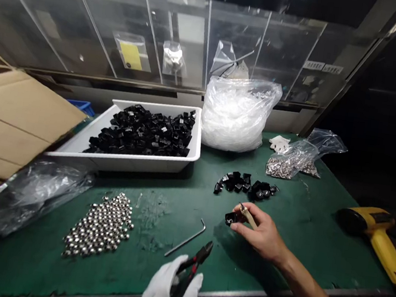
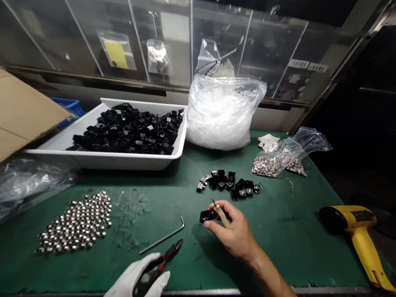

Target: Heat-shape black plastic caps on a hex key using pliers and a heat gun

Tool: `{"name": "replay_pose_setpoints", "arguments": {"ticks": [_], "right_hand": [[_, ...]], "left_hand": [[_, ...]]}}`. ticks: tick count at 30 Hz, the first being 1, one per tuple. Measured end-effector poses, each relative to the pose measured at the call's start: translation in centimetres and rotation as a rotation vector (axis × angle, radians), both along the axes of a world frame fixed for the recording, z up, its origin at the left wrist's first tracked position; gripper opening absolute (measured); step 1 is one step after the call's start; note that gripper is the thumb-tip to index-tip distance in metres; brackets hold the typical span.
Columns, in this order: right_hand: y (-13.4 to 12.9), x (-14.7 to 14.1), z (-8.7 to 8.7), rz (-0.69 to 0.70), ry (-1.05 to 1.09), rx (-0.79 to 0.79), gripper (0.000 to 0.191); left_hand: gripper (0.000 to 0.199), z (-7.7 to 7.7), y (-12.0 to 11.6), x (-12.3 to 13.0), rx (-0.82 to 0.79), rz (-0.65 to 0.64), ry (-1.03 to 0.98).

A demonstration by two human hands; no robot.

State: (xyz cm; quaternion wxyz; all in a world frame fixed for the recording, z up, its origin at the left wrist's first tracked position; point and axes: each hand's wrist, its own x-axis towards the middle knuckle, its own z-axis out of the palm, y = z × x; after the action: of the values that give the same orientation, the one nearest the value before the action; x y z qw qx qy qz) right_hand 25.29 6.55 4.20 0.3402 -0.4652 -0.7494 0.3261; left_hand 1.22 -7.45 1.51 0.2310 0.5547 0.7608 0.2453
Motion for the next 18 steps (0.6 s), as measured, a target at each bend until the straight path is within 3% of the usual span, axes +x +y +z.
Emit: {"name": "replay_pose_setpoints", "arguments": {"ticks": [3,7,18], "right_hand": [[-2.7,1.3,1.9,0.067,0.061,-0.078,0.024],[-3.9,2.5,3.4,0.118,0.088,-0.133,0.026],[-3.8,3.7,4.1,0.233,-0.002,-0.168,0.028]], "left_hand": [[0.054,1.1,0.2,0.6,0.158,-0.105,0.271],[0.05,2.6,0.6,1.3,0.284,-0.233,0.5],[0.048,4.5,0.5,1.6,0.321,-0.395,0.629]]}}
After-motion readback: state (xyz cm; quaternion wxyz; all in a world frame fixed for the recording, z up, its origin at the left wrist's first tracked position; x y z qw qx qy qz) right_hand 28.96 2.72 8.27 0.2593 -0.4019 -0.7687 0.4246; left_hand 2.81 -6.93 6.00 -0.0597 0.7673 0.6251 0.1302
